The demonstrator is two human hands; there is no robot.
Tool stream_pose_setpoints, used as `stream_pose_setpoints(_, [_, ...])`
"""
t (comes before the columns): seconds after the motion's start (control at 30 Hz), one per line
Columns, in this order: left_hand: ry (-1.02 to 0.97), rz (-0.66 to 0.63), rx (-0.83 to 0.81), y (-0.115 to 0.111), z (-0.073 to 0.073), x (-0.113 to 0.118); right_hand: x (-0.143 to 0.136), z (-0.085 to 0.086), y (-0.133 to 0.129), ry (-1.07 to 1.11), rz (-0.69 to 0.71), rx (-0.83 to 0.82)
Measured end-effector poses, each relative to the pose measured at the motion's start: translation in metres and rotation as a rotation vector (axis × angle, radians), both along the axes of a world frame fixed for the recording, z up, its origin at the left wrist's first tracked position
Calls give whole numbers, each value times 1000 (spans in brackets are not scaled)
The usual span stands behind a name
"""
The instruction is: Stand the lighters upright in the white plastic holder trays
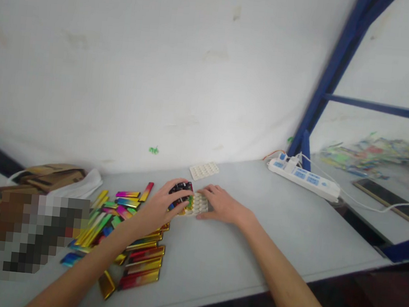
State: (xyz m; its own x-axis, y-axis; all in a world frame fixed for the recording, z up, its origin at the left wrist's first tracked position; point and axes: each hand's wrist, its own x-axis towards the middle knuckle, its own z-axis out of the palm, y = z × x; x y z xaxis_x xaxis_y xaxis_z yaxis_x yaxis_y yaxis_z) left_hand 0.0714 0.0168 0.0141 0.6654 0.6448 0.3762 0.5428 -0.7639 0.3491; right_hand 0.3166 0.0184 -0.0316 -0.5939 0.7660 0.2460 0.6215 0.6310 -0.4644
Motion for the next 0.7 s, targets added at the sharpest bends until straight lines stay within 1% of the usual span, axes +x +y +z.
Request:
stream_pose_setpoints(0.1, [-65, 64, -13, -3, 2, -4, 0, 1, 0, -17, -5, 2])
stream_pose_setpoints(0.2, [-114, 183, 31, 10, 5, -24, 0, 3, -1, -30, -2, -12])
stream_pose_setpoints(0.27, [-94, 298, 77, 29, 5, -48, 0, 4, -1, -33, 0, -23])
stream_pose_setpoints(0.37, [36, 458, 20, 59, -3, -97, 0, 4, -1, -35, 1, -26])
stream_pose_setpoints(0.4, [86, 495, 0, 68, -6, -114, 0, 4, -1, -35, 3, -24])
stream_pose_setpoints(0.47, [165, 508, -49, 80, -14, -147, 0, 4, -1, -33, 5, -22])
stream_pose_setpoints(0.5, [183, 509, -78, 83, -17, -162, 1, 4, -1, -33, 6, -22])
stream_pose_setpoints(0.57, [207, 559, -96, 84, -19, -187, 1, 3, -1, -35, 5, -22])
stream_pose_setpoints(0.7, [300, 704, -76, 75, -11, -223, 1, 3, -1, -34, 8, -26])
